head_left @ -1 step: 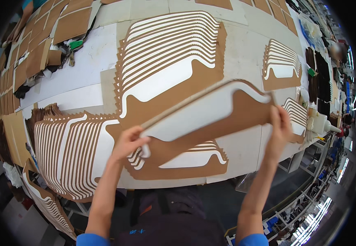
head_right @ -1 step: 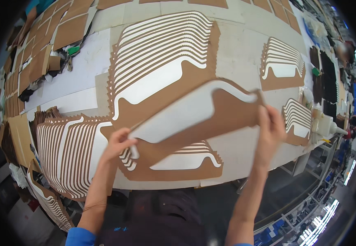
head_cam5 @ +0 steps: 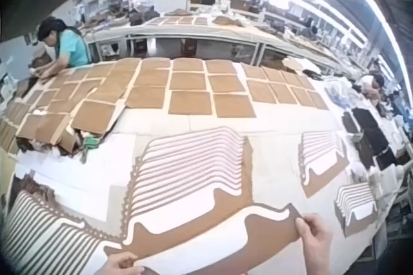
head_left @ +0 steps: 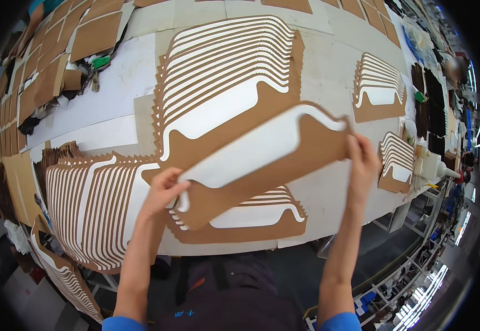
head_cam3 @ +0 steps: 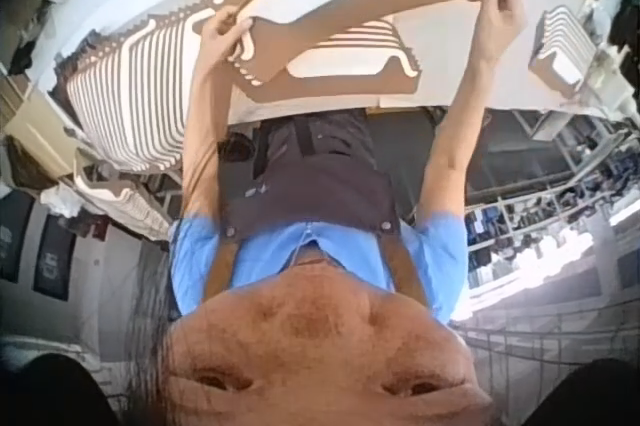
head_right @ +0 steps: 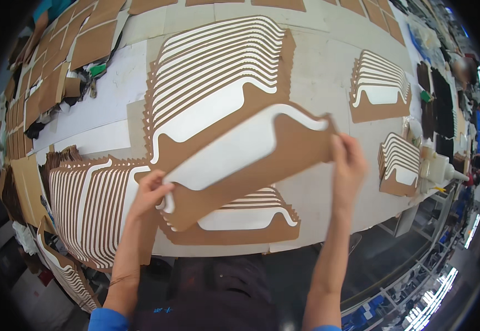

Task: Applying glue to the edges of a stack of leather components and then peeling them apart individually.

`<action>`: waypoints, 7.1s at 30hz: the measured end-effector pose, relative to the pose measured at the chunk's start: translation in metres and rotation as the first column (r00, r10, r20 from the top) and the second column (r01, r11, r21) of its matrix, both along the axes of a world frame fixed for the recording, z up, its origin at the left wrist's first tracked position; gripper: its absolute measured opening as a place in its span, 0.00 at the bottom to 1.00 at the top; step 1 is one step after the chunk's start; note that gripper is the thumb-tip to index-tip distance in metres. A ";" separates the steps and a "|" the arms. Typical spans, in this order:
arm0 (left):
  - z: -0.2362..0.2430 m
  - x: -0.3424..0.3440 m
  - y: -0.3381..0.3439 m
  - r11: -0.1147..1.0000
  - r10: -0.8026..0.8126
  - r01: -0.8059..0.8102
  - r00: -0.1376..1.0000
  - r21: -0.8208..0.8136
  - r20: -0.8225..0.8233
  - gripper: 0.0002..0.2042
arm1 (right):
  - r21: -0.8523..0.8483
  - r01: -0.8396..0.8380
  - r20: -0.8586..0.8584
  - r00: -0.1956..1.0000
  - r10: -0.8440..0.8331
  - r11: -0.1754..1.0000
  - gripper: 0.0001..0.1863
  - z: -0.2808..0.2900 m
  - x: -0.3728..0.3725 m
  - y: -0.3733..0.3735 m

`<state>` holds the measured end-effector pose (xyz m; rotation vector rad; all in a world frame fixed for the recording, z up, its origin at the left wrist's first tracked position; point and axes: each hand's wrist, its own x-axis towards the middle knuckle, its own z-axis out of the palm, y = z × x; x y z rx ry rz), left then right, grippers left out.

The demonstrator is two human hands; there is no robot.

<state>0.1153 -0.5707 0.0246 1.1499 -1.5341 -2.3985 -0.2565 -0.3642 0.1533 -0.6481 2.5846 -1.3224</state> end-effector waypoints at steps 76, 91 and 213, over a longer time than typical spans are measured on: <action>0.023 0.001 0.068 0.707 -0.661 0.608 0.750 -0.363 -0.031 0.10 | -0.084 0.067 -0.141 0.987 -0.078 0.994 0.12 0.095 0.194 0.158; -0.008 0.000 -0.041 0.907 0.271 -0.233 0.960 -0.351 0.065 0.11 | -0.100 -0.012 0.225 0.974 0.034 0.995 0.11 -0.160 -0.004 -0.055; -0.042 -0.004 -0.033 0.859 0.330 -0.245 0.936 -0.449 0.120 0.15 | 0.116 -0.057 -0.209 0.975 0.080 0.992 0.13 -0.167 0.007 -0.020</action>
